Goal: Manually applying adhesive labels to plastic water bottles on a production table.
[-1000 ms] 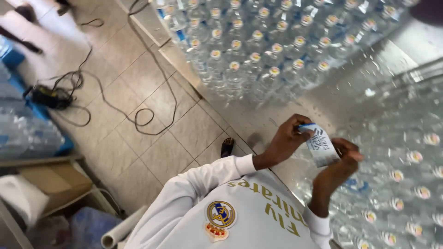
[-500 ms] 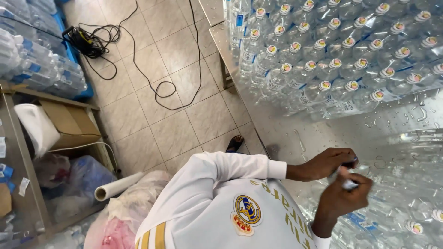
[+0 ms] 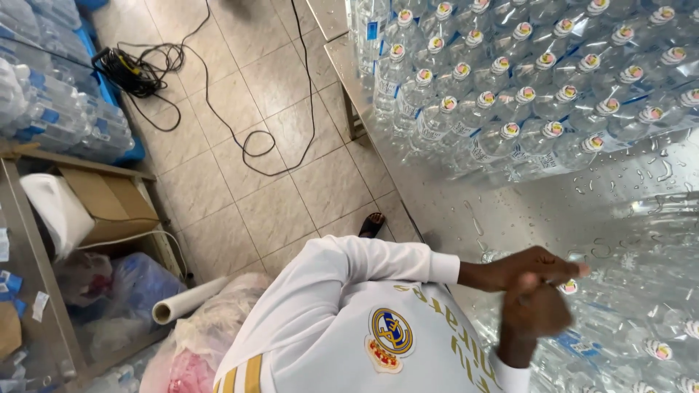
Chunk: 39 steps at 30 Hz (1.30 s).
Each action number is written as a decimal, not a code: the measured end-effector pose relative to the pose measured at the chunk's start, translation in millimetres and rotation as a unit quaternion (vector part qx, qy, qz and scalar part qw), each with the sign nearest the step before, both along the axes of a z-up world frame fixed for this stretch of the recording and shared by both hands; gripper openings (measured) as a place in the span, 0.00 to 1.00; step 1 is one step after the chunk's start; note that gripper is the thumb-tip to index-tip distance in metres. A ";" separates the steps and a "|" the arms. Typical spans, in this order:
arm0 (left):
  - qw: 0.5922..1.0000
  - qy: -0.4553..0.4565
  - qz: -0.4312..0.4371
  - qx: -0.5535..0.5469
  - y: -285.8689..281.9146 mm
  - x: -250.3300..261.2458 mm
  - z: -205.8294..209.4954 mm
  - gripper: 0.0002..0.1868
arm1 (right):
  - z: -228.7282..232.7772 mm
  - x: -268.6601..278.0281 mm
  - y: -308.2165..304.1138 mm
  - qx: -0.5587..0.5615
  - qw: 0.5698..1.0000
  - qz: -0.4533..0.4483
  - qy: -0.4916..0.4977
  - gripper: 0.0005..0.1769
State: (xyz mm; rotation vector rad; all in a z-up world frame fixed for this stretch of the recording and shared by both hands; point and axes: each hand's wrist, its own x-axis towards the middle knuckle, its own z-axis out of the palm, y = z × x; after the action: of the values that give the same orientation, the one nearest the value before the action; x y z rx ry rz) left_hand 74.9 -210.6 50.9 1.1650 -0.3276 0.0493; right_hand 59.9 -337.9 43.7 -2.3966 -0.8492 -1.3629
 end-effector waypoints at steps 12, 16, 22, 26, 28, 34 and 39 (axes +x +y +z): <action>0.980 0.174 0.067 0.067 50.5 -12.5 91.5 0.22 | 124.3 -52.7 45.0 0.363 0.824 0.102 0.424 0.27; 0.979 0.202 -0.034 -0.004 58.7 -23.5 110.5 0.26 | 121.1 -60.9 43.1 0.354 0.821 0.023 0.447 0.26; 0.987 0.158 -0.025 0.013 61.7 -13.8 63.5 0.22 | 125.0 -52.3 33.6 0.387 0.819 0.002 0.423 0.22; 0.991 0.127 -0.050 0.017 67.6 -14.4 44.6 0.26 | 123.7 -44.0 27.1 0.391 0.809 -0.026 0.437 0.18; 0.983 0.177 -0.025 0.047 68.9 -17.1 51.7 0.32 | 113.5 -40.9 21.5 0.384 0.816 0.019 0.432 0.15; 0.965 0.156 0.105 0.183 76.5 -18.3 65.5 0.27 | 103.4 -37.1 25.9 0.381 0.803 0.073 0.452 0.10; 0.954 0.199 0.127 0.186 79.8 -22.2 89.0 0.33 | 94.0 -34.2 30.5 0.371 0.787 0.036 0.492 0.27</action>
State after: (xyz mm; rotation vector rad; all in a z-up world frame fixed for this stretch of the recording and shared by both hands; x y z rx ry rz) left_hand 52.8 -130.8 139.9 1.5511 0.1805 -0.0248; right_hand 25.8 -307.4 137.7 -1.9293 -0.0519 -0.1580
